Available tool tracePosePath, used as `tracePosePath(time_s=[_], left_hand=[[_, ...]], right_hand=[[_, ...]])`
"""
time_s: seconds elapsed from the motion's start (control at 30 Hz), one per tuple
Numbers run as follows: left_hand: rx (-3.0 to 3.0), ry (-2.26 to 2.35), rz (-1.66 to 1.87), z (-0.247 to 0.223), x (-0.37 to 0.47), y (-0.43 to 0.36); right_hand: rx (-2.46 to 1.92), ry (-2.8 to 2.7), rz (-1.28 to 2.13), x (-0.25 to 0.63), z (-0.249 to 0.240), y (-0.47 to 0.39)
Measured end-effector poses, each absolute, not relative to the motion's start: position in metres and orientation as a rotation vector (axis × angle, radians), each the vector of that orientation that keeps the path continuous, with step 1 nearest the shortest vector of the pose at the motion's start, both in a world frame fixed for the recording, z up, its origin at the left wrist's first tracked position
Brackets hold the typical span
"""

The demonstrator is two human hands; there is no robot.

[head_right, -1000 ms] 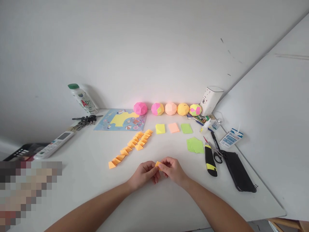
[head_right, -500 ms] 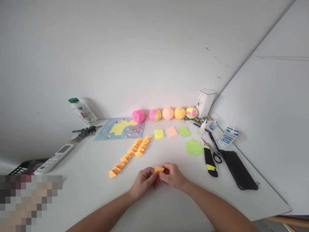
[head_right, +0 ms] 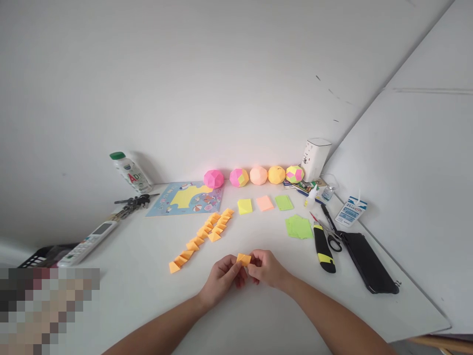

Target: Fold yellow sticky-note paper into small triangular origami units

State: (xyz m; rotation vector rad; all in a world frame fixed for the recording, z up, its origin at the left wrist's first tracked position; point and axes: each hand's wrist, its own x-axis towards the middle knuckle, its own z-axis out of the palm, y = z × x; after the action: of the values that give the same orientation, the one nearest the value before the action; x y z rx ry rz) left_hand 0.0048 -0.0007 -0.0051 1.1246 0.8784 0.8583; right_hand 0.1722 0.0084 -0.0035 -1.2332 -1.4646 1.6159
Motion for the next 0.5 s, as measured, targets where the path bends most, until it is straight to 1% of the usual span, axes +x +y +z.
tracePosePath(time_s=[0.27, 0.5], left_hand=[[1.065, 0.847, 0.873, -0.0033, 0.0047, 0.0001], [1.038, 0.851, 0.88, -0.0039, 0.0052, 0.0004]], right_hand=[[-1.118, -1.425, 1.651, 0.1745, -0.0057, 0.0131], [-1.107, -1.469, 1.662, 0.1752, -0.0011, 0.0123]])
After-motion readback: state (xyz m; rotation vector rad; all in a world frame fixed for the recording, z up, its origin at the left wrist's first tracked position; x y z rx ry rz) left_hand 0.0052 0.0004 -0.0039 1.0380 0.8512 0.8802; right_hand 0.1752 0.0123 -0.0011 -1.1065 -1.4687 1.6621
